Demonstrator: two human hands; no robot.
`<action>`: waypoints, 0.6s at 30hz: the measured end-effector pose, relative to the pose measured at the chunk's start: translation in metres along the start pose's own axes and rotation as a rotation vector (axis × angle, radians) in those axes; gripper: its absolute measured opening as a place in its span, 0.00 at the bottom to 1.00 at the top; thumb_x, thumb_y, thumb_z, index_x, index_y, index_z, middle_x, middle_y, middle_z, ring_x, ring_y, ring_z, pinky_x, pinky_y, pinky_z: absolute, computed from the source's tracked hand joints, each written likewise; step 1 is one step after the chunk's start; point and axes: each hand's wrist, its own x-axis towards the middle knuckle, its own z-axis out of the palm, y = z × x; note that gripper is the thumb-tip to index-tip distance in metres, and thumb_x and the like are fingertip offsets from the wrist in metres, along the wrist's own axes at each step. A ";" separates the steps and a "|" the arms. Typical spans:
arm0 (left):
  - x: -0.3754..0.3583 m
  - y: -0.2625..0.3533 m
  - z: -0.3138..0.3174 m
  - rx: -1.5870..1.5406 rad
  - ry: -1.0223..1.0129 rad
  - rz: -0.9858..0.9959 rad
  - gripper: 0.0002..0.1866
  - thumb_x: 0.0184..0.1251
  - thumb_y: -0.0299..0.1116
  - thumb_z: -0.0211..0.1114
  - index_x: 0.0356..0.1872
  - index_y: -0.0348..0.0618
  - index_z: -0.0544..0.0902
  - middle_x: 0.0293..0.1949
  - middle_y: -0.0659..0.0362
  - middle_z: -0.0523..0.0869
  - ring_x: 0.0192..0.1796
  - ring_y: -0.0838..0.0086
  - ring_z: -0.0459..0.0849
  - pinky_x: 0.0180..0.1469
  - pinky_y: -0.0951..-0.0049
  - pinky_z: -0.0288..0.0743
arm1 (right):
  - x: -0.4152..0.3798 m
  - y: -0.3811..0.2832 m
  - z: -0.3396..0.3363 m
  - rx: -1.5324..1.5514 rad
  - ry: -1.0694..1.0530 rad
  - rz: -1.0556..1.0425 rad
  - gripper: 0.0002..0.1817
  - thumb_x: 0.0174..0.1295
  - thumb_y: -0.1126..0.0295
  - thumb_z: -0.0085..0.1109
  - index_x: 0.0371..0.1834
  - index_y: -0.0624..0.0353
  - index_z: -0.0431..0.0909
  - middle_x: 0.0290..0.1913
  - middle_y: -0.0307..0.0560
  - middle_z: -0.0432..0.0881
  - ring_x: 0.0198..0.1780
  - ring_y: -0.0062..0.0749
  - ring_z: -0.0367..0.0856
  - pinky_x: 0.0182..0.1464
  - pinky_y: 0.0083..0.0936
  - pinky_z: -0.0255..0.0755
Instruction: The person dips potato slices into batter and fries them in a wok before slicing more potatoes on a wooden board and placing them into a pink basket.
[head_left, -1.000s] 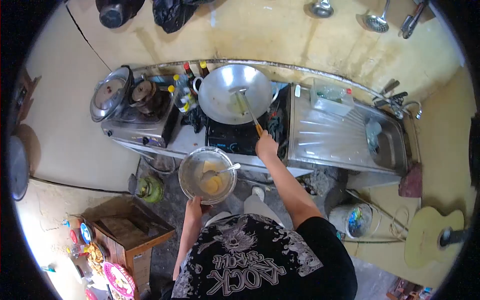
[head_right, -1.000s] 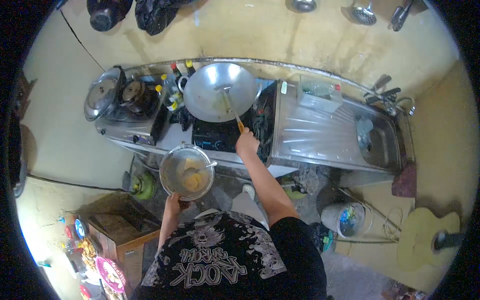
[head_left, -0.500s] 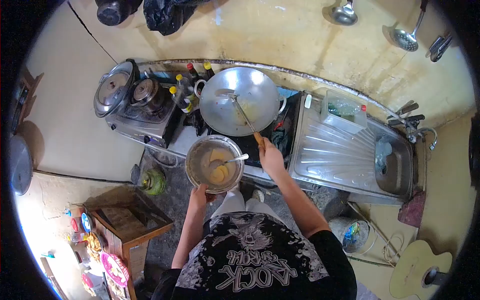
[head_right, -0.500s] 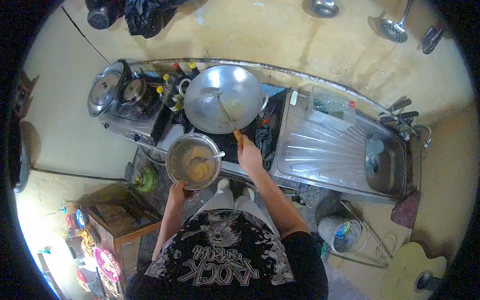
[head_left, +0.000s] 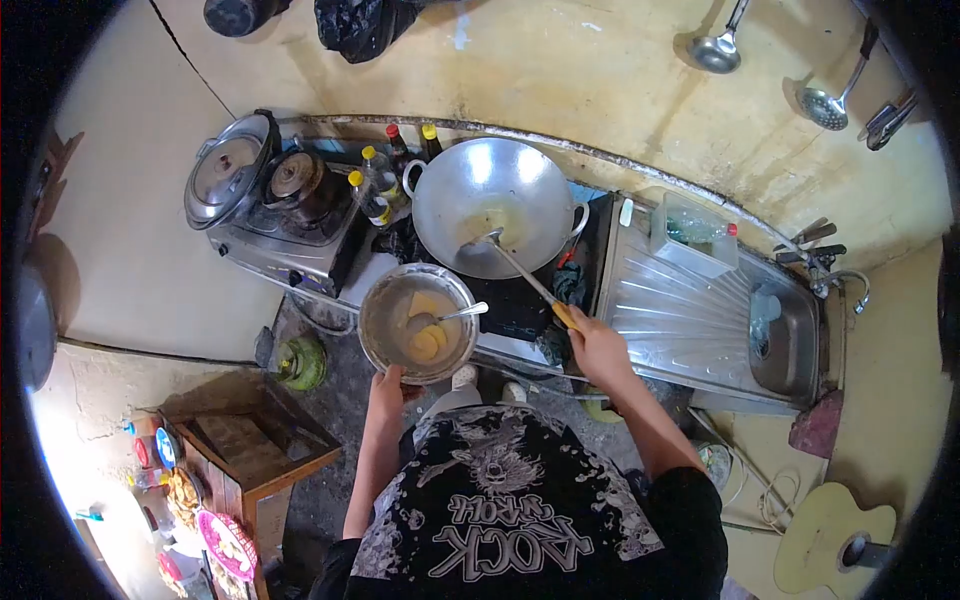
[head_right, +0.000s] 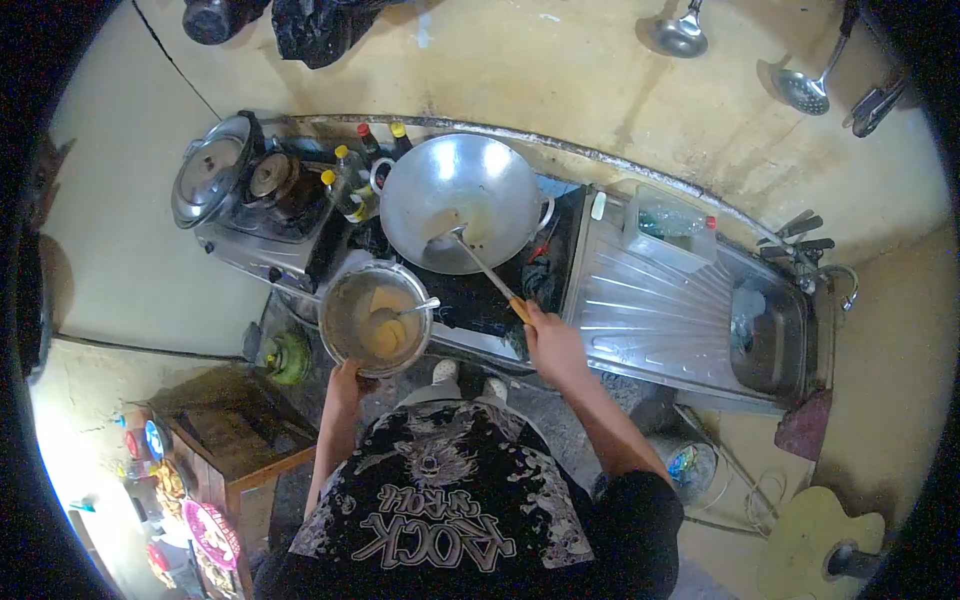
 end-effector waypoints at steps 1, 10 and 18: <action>-0.001 0.002 -0.002 0.013 0.011 -0.002 0.17 0.64 0.37 0.49 0.35 0.30 0.78 0.26 0.53 0.83 0.21 0.71 0.81 0.27 0.73 0.76 | -0.004 -0.003 -0.011 -0.016 -0.001 0.011 0.23 0.61 0.67 0.50 0.61 0.57 0.67 0.40 0.60 0.79 0.38 0.56 0.78 0.41 0.44 0.73; 0.020 -0.008 -0.019 -0.012 -0.009 -0.004 0.18 0.64 0.38 0.48 0.33 0.31 0.79 0.27 0.52 0.84 0.21 0.71 0.81 0.26 0.75 0.74 | -0.023 -0.024 -0.074 -0.166 0.013 0.007 0.21 0.62 0.66 0.50 0.58 0.59 0.70 0.32 0.56 0.77 0.31 0.51 0.79 0.34 0.41 0.74; 0.024 0.000 -0.024 -0.030 -0.045 0.015 0.18 0.63 0.37 0.48 0.35 0.29 0.79 0.28 0.52 0.84 0.22 0.71 0.81 0.28 0.74 0.76 | -0.010 -0.026 -0.055 -0.153 0.039 -0.001 0.20 0.63 0.65 0.50 0.58 0.60 0.70 0.30 0.57 0.77 0.30 0.52 0.78 0.34 0.42 0.73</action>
